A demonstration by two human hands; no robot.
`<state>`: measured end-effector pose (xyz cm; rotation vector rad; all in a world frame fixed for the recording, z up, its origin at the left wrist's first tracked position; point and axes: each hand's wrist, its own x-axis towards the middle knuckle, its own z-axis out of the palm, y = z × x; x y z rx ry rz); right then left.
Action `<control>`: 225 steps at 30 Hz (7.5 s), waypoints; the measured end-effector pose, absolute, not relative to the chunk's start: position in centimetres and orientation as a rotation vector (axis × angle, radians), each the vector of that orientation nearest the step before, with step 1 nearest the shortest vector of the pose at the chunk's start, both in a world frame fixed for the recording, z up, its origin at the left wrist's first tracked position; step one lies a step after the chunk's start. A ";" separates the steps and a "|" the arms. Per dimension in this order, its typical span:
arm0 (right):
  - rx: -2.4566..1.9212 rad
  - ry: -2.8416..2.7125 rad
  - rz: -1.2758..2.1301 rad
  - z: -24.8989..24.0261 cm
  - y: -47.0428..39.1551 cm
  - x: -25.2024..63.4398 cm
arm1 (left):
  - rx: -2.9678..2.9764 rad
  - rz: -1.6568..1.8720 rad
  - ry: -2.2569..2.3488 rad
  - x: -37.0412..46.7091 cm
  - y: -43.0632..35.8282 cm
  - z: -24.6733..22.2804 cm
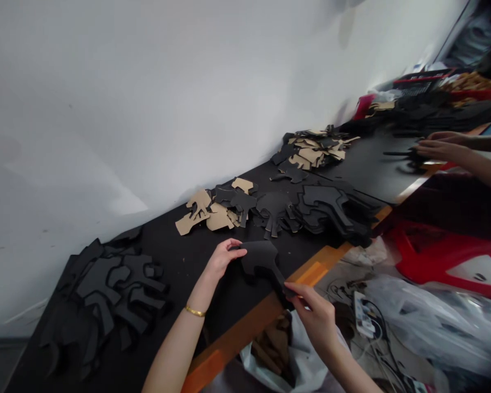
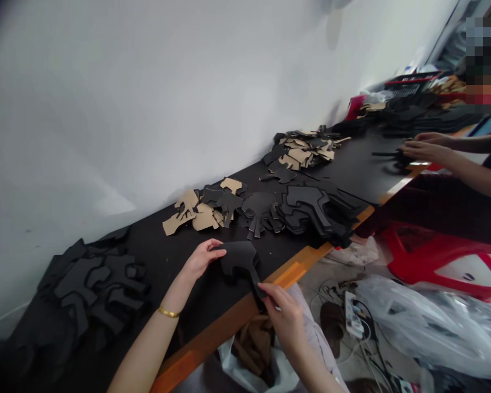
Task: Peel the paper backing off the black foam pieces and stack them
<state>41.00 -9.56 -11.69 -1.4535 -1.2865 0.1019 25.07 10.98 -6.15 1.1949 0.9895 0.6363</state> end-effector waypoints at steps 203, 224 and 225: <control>-1.382 -1.882 0.084 -9.7 -2.6 39.2 | 1.321 0.620 1.099 24.8 8.0 -4.8; -1.433 -2.027 0.107 -8.2 -1.6 39.2 | 1.550 0.681 1.128 24.4 9.5 -5.8; -1.444 -1.992 0.099 -8.2 -1.3 39.2 | 1.569 0.689 1.132 24.7 9.8 -5.6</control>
